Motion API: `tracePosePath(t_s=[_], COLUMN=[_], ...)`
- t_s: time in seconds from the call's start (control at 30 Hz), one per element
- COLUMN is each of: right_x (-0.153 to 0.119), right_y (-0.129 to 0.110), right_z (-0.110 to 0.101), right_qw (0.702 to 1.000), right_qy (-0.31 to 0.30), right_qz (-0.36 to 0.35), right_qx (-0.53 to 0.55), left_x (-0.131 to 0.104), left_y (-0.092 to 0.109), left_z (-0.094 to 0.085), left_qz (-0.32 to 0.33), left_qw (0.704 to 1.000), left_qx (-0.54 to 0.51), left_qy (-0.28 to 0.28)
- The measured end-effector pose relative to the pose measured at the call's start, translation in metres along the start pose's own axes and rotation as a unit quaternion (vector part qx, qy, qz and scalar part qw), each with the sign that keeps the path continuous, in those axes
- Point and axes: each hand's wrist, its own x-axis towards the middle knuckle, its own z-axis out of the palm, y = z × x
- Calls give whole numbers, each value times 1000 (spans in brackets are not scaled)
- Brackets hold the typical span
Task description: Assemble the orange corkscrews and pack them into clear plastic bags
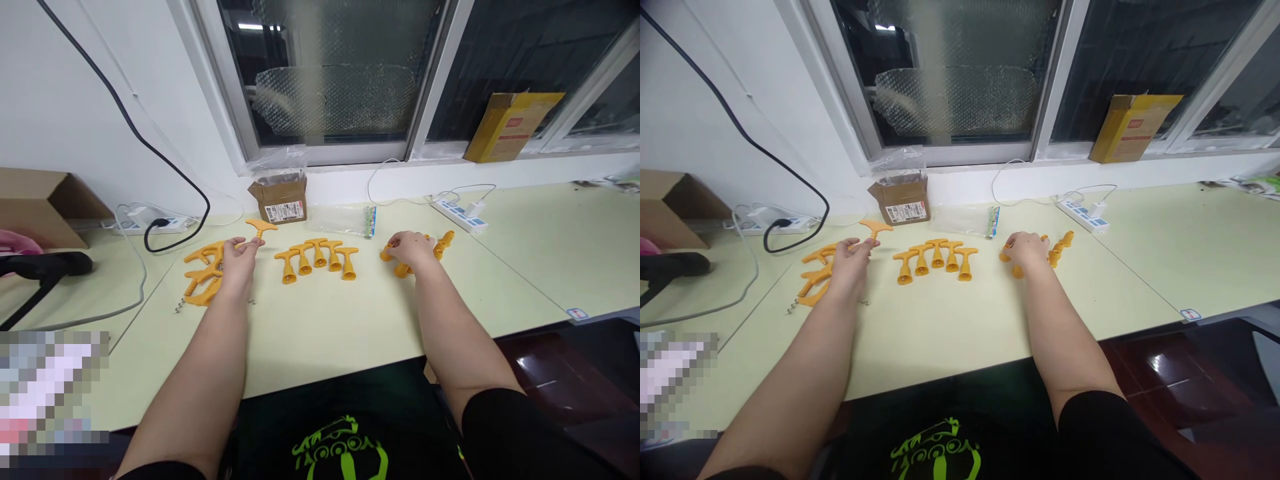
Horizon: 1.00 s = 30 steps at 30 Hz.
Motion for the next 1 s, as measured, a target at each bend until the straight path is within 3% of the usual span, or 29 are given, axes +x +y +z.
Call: tracePosePath(t_s=[0.07,0.13,0.2,0.37,0.5,0.63,0.77,0.9,1.0], right_x=[-2,-5,-8,-20,-34,-41,-42,-42,-42], right_y=[0,-2,-8,-36,-56,-63,-66,-71,-73], right_z=[-3,-3,0,21,36,43,52,59,60], right_qw=[999,991,967,871,837,816,816,815,810], right_qy=[24,50,52,-8,-48,-75,-78,-59,-7], right_qz=[-17,-66,-127,-253,-321,-317,-317,-340,-381], right_qx=[35,108,213,422,441,477,476,466,446], left_x=[-8,-19,-30,-55,-68,-74,-80,-89,-92], left_y=[7,15,22,27,21,14,11,14,16], left_z=[8,14,18,26,37,46,50,54,56], left_qz=[-54,-73,-64,-53,-39,-27,-24,-47,-114], left_qw=[984,959,947,939,929,919,913,898,873], left_qx=[-158,-245,-273,-259,-269,-280,-284,-288,-291], left_qy=[-62,-122,-156,-220,-252,-277,-293,-330,-373])
